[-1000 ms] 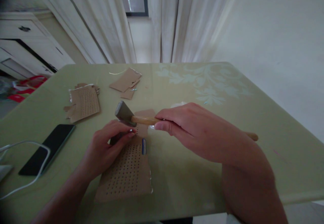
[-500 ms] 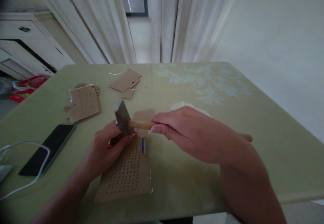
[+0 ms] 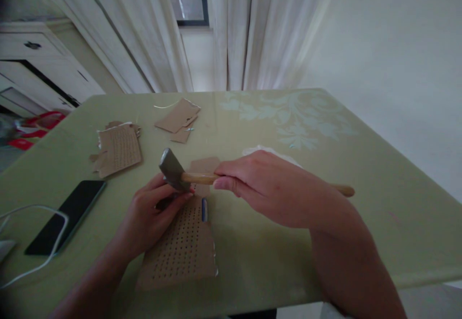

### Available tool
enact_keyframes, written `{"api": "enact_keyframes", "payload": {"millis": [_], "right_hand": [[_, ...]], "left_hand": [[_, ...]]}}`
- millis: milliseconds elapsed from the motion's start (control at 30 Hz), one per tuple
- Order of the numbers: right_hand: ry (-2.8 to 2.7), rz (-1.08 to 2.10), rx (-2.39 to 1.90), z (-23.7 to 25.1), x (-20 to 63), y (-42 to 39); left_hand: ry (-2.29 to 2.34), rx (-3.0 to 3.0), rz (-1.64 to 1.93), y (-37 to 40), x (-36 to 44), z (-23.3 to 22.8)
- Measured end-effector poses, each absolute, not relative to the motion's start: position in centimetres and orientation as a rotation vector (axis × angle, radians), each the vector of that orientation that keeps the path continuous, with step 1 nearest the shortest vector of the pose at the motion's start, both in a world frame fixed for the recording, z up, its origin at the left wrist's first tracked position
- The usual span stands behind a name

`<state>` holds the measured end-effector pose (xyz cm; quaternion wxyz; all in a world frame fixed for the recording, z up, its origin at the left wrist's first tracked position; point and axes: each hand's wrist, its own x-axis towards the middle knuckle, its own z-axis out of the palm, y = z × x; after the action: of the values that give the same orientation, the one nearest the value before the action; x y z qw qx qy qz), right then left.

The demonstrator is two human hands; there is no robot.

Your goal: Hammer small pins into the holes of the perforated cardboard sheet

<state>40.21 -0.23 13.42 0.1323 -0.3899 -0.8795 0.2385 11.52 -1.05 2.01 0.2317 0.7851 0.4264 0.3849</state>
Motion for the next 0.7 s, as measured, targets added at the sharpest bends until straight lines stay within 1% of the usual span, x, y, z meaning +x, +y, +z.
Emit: {"api": "enact_keyframes", "payload": {"millis": [133, 300, 500, 700], "right_hand": [[-2.453, 0.683, -1.139, 13.5, 40.46, -0.27], [-2.597, 0.73, -1.147, 13.34, 40.3, -0.18], [-2.499, 0.743, -1.146, 13.71, 40.14, -0.17], [-2.619, 0.727, -1.181, 13.4, 40.07, 0.1]], "left_hand": [[1.167, 2.153, 1.057, -0.98, 11.53, 1.87], [1.171, 2.18, 1.009, -0.92, 11.47, 1.67], [1.186, 2.186, 1.007, -0.94, 11.55, 1.66], [1.211, 2.189, 0.969, -1.01, 11.52, 1.78]]}}
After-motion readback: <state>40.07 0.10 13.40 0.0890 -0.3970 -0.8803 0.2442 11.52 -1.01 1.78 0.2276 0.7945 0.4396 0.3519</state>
